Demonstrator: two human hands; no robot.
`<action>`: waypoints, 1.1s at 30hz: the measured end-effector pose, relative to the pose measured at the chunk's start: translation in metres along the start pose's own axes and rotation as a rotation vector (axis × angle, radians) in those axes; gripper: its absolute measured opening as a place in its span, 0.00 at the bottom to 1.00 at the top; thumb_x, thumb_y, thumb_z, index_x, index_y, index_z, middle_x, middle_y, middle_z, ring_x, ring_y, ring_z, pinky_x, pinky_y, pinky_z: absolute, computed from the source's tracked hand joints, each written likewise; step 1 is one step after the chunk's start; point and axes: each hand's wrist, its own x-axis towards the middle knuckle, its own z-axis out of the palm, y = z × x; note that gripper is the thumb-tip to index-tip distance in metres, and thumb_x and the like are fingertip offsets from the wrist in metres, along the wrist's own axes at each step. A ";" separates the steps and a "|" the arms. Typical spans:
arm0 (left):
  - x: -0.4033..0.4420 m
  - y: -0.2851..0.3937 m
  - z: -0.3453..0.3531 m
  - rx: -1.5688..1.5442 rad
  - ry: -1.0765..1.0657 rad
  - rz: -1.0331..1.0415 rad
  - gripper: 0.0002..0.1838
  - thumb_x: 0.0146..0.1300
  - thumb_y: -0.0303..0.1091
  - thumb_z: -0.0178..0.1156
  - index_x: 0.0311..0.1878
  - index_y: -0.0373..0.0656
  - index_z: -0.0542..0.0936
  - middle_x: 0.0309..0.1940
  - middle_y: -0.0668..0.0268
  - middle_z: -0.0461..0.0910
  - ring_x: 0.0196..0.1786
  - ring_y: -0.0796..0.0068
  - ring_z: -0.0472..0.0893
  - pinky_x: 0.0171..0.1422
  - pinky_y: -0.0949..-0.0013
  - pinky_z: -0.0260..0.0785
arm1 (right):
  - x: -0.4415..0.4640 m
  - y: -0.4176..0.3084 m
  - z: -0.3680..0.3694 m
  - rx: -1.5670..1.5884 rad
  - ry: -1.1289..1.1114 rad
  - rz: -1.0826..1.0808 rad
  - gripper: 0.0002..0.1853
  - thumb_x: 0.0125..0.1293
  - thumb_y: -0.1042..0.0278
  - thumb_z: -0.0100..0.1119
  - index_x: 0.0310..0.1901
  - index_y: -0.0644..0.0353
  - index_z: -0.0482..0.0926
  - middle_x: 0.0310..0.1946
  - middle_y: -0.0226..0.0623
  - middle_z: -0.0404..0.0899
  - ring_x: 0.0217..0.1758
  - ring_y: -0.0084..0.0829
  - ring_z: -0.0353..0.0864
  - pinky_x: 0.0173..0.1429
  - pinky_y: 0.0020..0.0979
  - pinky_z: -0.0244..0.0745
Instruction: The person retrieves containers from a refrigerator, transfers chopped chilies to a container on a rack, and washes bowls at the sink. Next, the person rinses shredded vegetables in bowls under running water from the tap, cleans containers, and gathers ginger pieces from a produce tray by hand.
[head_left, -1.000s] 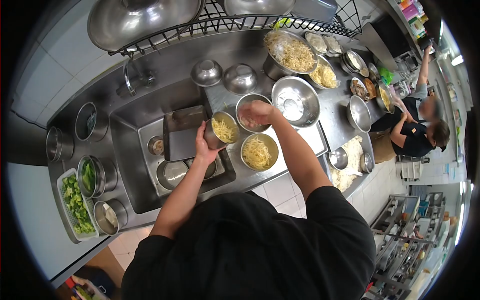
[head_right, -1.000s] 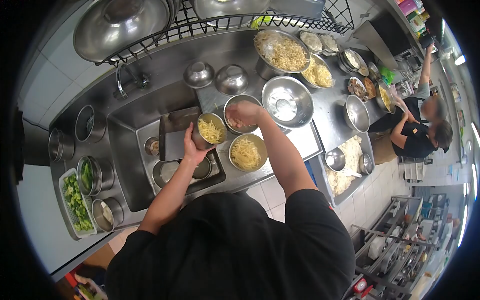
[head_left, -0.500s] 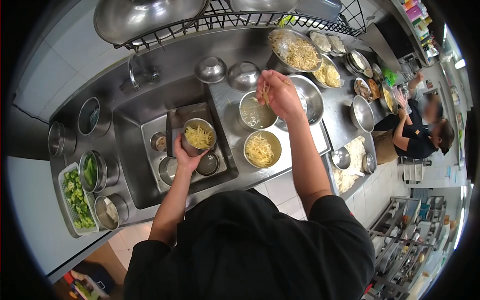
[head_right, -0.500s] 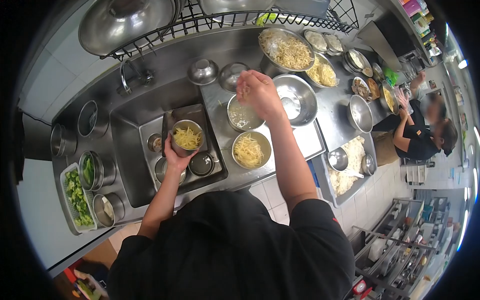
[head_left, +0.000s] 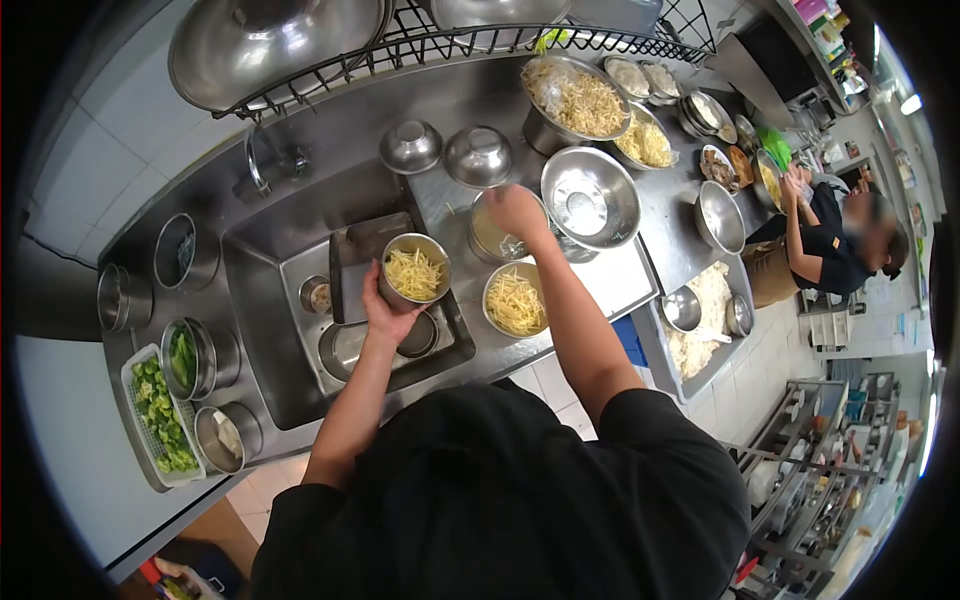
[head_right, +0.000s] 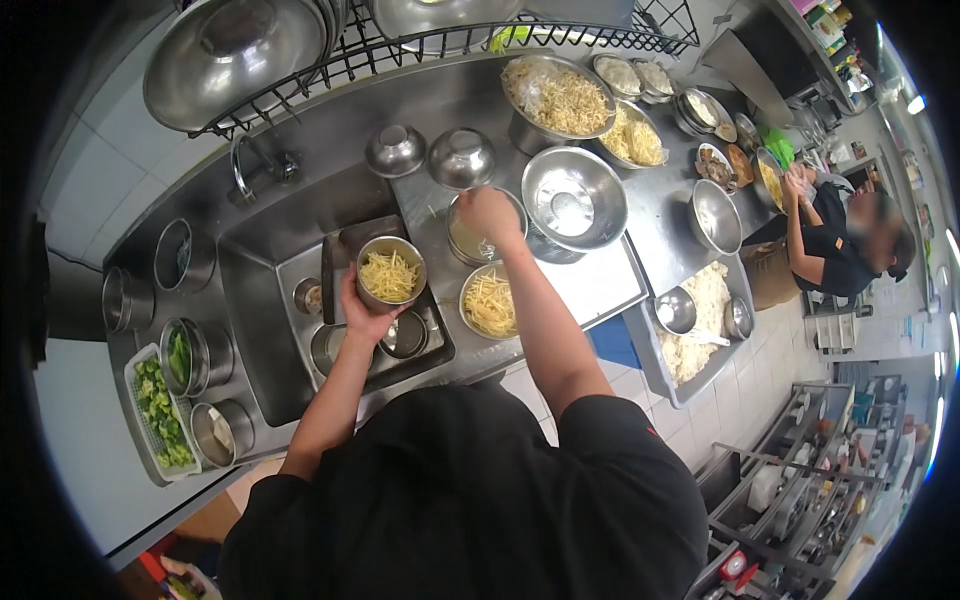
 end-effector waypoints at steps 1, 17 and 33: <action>0.002 -0.002 0.003 0.000 -0.002 0.002 0.37 0.65 0.66 0.53 0.69 0.52 0.71 0.67 0.61 0.72 0.71 0.54 0.69 0.74 0.37 0.56 | 0.008 0.012 -0.003 -0.060 -0.150 0.157 0.30 0.75 0.47 0.44 0.44 0.71 0.84 0.46 0.61 0.82 0.52 0.58 0.81 0.60 0.48 0.75; 0.041 -0.024 0.025 0.158 0.085 -0.080 0.40 0.62 0.69 0.55 0.71 0.54 0.69 0.68 0.64 0.72 0.72 0.55 0.67 0.74 0.34 0.50 | 0.040 0.024 0.053 1.598 -0.637 0.420 0.27 0.78 0.41 0.42 0.42 0.62 0.75 0.33 0.38 0.77 0.36 0.35 0.77 0.44 0.36 0.75; 0.018 -0.006 -0.002 0.083 0.070 0.020 0.36 0.69 0.68 0.47 0.70 0.52 0.71 0.68 0.61 0.72 0.70 0.54 0.72 0.73 0.39 0.60 | -0.087 -0.074 0.038 0.519 0.066 -0.579 0.05 0.67 0.71 0.59 0.41 0.61 0.81 0.41 0.42 0.82 0.47 0.39 0.83 0.54 0.37 0.76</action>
